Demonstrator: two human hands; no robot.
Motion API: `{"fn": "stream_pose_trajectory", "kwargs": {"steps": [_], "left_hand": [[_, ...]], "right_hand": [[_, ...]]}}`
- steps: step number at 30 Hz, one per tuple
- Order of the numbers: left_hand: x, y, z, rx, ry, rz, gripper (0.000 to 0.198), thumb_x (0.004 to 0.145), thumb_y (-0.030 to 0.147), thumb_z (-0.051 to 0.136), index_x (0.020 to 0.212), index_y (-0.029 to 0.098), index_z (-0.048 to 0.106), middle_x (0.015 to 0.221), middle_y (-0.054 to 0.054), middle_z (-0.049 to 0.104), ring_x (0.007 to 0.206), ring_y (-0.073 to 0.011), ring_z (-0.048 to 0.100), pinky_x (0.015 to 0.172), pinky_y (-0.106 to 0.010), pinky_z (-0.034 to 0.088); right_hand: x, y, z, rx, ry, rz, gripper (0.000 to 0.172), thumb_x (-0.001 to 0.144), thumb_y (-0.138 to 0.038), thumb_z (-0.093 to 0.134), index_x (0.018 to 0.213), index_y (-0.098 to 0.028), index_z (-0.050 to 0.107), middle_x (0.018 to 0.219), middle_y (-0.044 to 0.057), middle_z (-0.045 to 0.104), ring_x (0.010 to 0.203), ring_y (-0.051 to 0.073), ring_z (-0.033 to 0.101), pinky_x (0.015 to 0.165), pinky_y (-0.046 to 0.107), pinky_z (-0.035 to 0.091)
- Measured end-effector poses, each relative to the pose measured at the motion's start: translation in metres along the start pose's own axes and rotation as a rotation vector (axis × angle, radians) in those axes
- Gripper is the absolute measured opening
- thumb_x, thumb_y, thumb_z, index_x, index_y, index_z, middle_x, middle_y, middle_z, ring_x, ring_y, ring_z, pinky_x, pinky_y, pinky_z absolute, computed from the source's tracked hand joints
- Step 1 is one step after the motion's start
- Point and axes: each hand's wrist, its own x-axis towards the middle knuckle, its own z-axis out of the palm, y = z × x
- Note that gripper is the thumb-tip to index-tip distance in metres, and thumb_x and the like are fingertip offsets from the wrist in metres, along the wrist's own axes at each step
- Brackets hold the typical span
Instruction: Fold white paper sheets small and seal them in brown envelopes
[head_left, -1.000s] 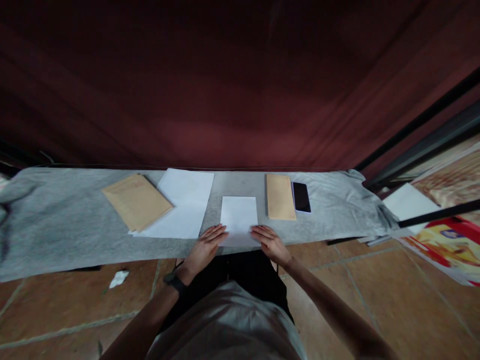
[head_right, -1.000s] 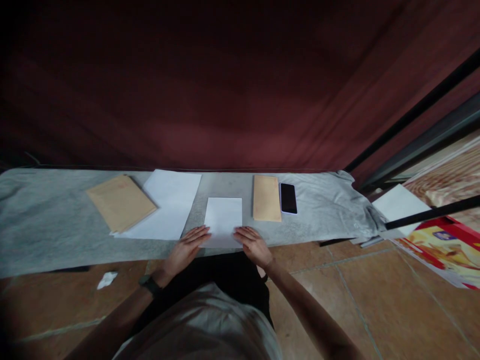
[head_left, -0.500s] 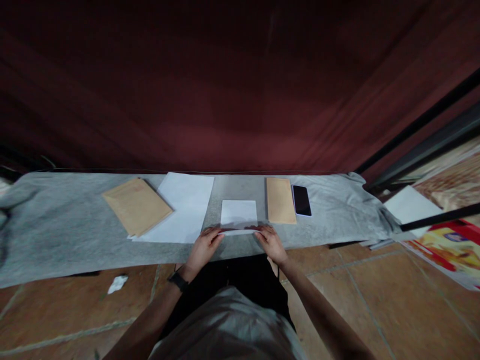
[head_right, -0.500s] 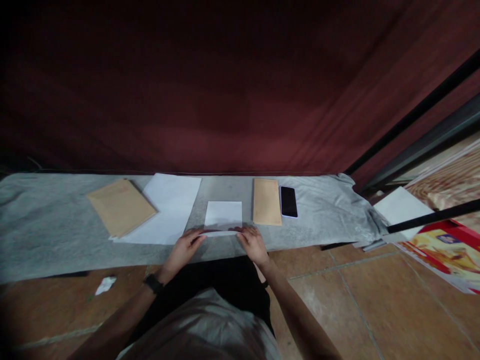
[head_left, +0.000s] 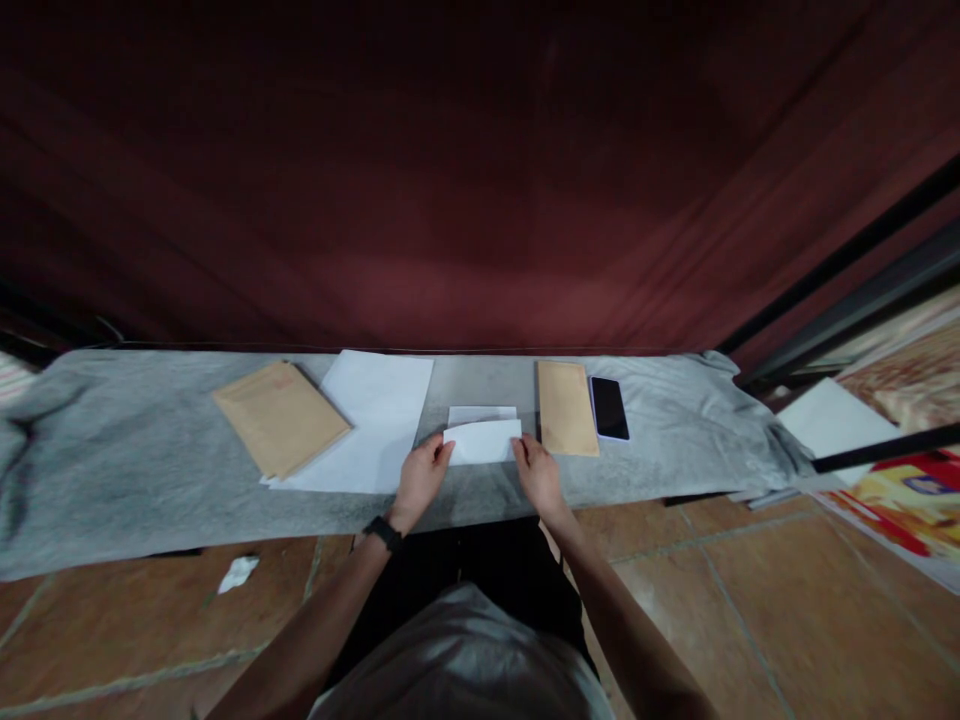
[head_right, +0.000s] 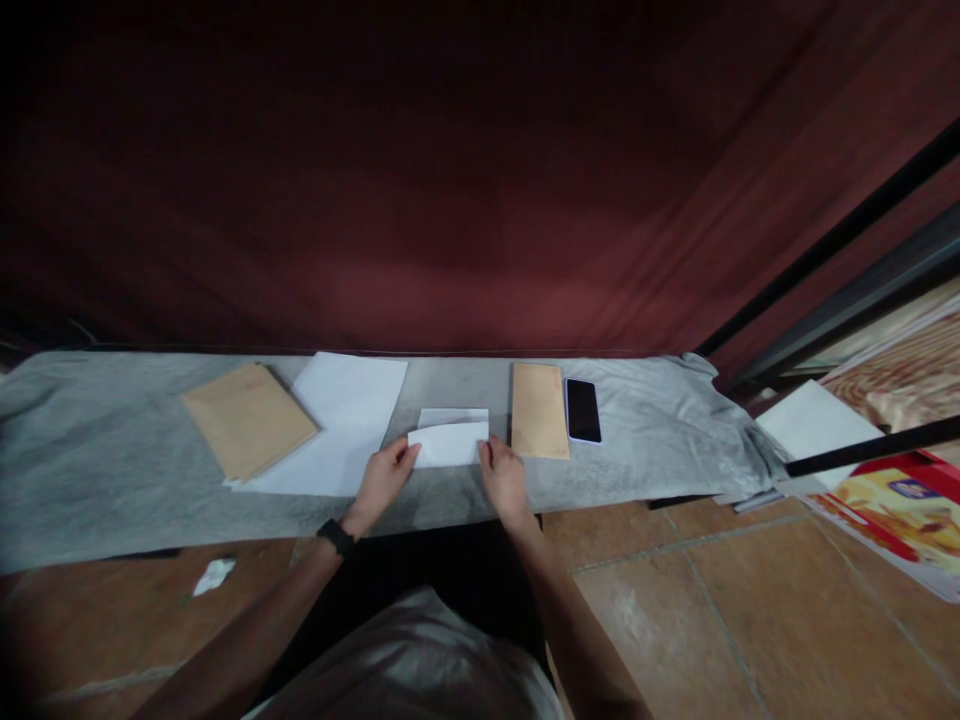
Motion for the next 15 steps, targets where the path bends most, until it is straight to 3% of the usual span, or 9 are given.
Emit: {"fn": "stream_pose_trajectory", "kwargs": {"steps": [6, 15], "left_hand": [[0.015, 0.006, 0.002, 0.123, 0.013, -0.015, 0.028, 0.102, 0.035, 0.046, 0.103, 0.019, 0.069, 0.082, -0.005, 0.075, 0.073, -0.0184, 0.069, 0.065, -0.026, 0.043], [0.032, 0.015, 0.006, 0.263, 0.005, -0.074, 0.032, 0.103, 0.036, 0.044, 0.116, 0.019, 0.067, 0.095, -0.008, 0.077, 0.082, -0.0206, 0.073, 0.071, -0.027, 0.049]], "right_hand": [[0.002, -0.005, 0.01, -0.042, 0.042, 0.043, 0.039, 0.105, -0.043, 0.038, 0.131, -0.017, 0.053, 0.106, 0.012, 0.075, 0.091, 0.024, 0.073, 0.077, 0.03, 0.052], [0.009, -0.013, 0.02, -0.156, 0.089, 0.047, 0.039, 0.105, -0.035, 0.037, 0.135, -0.012, 0.049, 0.109, 0.019, 0.073, 0.096, 0.027, 0.073, 0.082, 0.034, 0.053]]}}
